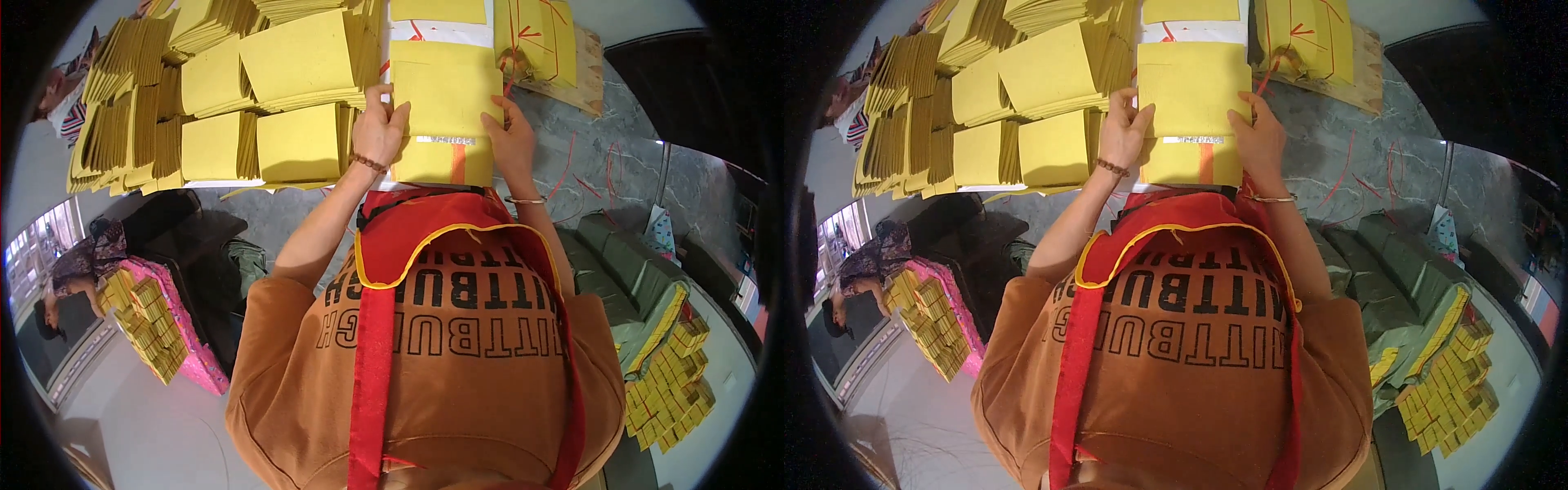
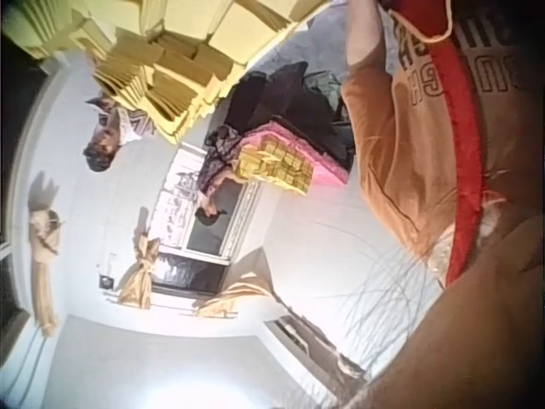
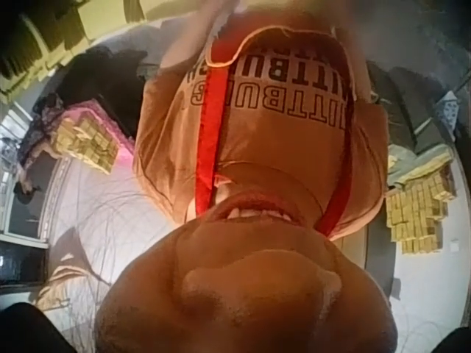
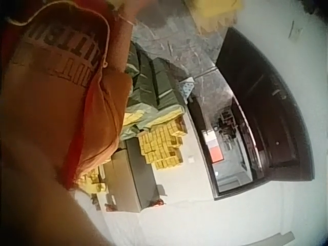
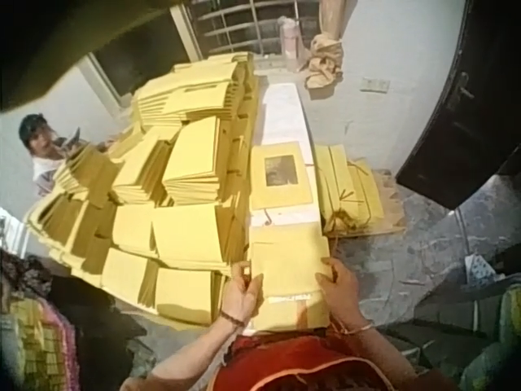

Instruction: The recorder is counting and stacking yellow paper sheets with a reflective square on them.

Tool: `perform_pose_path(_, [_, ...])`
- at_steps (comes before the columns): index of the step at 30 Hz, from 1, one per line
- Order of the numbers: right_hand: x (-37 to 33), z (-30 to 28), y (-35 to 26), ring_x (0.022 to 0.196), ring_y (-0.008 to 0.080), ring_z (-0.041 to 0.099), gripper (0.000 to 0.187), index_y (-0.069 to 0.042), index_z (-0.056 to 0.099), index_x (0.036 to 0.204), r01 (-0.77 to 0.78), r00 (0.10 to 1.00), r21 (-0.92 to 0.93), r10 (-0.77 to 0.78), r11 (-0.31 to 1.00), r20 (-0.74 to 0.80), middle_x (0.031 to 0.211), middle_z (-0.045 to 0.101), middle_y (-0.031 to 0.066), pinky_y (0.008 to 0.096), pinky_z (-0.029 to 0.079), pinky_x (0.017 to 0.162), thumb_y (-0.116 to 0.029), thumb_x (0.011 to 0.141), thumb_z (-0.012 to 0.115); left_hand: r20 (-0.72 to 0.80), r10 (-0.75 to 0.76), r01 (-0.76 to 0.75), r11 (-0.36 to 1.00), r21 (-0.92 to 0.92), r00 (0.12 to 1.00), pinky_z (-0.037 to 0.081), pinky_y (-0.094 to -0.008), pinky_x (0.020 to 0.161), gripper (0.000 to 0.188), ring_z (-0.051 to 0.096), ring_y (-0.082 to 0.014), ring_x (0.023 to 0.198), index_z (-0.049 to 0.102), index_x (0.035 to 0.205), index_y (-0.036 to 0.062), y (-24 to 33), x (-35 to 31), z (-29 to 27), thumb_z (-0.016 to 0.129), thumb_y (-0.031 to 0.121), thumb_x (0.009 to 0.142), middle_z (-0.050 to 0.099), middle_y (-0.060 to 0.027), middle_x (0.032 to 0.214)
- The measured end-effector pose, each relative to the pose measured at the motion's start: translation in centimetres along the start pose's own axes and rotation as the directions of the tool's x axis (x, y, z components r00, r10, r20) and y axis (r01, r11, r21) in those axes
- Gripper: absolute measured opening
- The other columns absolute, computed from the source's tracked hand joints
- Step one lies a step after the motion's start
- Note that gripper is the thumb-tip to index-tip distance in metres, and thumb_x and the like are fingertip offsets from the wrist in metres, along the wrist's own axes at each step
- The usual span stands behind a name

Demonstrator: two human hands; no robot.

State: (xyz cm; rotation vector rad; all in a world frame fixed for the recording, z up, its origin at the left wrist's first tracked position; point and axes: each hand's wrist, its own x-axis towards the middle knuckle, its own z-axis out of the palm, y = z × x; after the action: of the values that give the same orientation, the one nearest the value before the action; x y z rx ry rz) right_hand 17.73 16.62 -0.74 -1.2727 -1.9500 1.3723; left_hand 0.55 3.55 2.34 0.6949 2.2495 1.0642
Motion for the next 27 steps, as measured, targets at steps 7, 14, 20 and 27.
perform_pose_path(7, [-0.2, 0.0, -0.3, 0.081, 0.0275, 0.064, 0.038, -0.007, 0.059, 0.111, -0.069, 0.998, 0.009, 0.069, 0.998, -0.014, 0.09, 0.066, 0.0165, 0.0344, 0.048, 0.074, -0.02, 0.076, 0.065, 0.071, 0.736, -0.69, 0.591, 0.418, 0.673, 0.032, -0.0462, 0.094, 0.043, 0.041, -0.0331, 0.116, 0.051, 0.122, 0.0136, 3.3, -1.3, 0.6, 0.06, 0.022, 0.081, 0.047, -0.0133, 0.126])
perform_pose_path(14, [-0.5, -0.1, -0.4, 0.101, 0.027, 0.054, 0.049, -0.007, 0.052, 0.119, 0.281, 0.917, -0.472, -0.378, 0.836, -0.124, 0.116, 0.053, 0.0156, 0.0338, 0.045, 0.08, -0.022, 0.075, 0.069, 0.31, 0.656, -0.664, 0.397, 0.634, 0.688, 0.022, -0.0508, 0.104, 0.055, 0.028, -0.0354, 0.129, 0.04, 0.135, 0.0205, 0.1, -0.2, 3.4, 0.048, 0.045, 0.088, 0.032, -0.0145, 0.141])
perform_pose_path(20, [0.0, 1.0, 1.8, 0.105, 0.0252, 0.045, 0.066, 0.001, 0.039, 0.126, -0.12, 0.988, 0.532, 0.151, 0.838, -0.015, 0.119, 0.045, 0.0124, 0.0381, 0.04, 0.087, -0.028, 0.077, 0.071, 0.331, 0.708, -0.714, 0.345, 0.609, 0.624, 0.028, -0.0488, 0.101, 0.061, 0.035, -0.0371, 0.124, 0.041, 0.133, 0.0144, 0.8, 0.0, 3.4, 0.052, 0.048, 0.084, 0.037, -0.0189, 0.136])
perform_pose_path(27, [-4.9, -1.2, -2.6, 0.094, 0.0308, 0.054, 0.028, -0.004, 0.061, 0.098, 0.628, 0.778, -0.103, -0.619, 0.771, 0.105, 0.094, 0.06, 0.0137, 0.0444, 0.04, 0.084, -0.019, 0.075, 0.067, 0.421, 0.787, -0.624, -0.059, 0.779, 0.451, 0.05, -0.0375, 0.071, 0.043, 0.056, -0.0331, 0.092, 0.053, 0.108, -0.008, 0.9, -0.1, 4.6, 0.057, 0.022, 0.077, 0.057, -0.0259, 0.106])
